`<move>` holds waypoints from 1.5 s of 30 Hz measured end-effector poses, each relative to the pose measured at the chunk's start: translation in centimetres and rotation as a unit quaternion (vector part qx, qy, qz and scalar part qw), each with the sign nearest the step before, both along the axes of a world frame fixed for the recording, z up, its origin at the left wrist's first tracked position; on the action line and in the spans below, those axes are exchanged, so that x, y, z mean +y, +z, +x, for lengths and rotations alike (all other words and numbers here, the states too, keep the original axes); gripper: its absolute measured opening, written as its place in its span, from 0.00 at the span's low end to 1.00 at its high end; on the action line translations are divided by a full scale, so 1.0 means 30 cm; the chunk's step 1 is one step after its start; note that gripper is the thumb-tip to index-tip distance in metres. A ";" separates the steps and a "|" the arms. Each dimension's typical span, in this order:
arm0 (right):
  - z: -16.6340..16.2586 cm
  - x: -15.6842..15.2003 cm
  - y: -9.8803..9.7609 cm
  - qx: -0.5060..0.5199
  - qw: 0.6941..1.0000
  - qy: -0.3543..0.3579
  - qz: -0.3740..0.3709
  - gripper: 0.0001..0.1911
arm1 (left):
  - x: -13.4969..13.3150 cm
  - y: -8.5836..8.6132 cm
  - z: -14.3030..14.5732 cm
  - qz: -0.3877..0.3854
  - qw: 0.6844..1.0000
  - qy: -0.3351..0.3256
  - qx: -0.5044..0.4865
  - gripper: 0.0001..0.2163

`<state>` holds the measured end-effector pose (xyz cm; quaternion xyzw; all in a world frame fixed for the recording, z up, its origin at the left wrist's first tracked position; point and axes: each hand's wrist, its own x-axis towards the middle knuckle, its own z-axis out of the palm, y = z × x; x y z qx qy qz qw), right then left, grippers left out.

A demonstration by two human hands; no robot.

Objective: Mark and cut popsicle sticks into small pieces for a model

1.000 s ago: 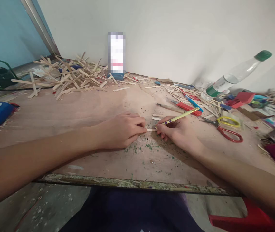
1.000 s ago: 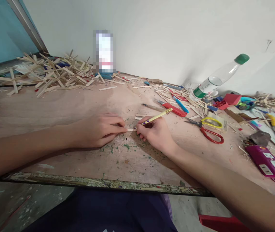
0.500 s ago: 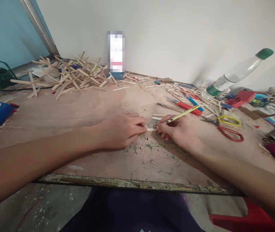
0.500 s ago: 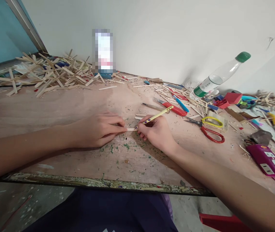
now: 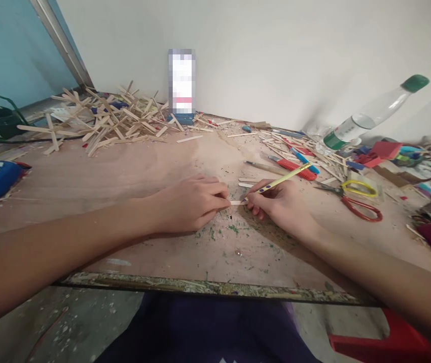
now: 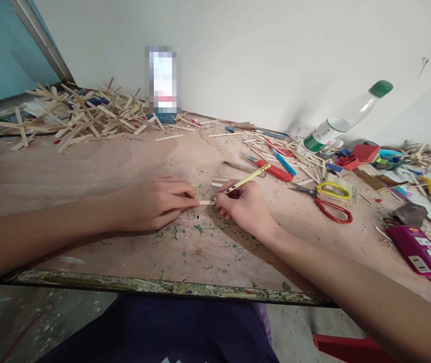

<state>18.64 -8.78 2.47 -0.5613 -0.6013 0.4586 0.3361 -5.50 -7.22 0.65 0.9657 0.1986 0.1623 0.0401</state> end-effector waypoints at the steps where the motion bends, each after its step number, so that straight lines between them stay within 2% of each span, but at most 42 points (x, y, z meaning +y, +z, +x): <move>1: 0.000 0.000 0.000 0.000 1.000 0.001 0.002 0.06 | 0.000 0.000 0.000 0.001 1.000 0.001 -0.001 0.15; 15: -0.008 -0.001 0.005 -0.006 0.999 0.047 0.018 0.06 | 0.000 -0.002 -0.001 0.004 1.000 0.003 -0.003 0.15; 45: -0.002 -0.002 -0.003 -0.007 0.999 0.027 0.025 0.07 | -0.003 0.002 0.000 0.001 1.000 0.012 0.001 0.14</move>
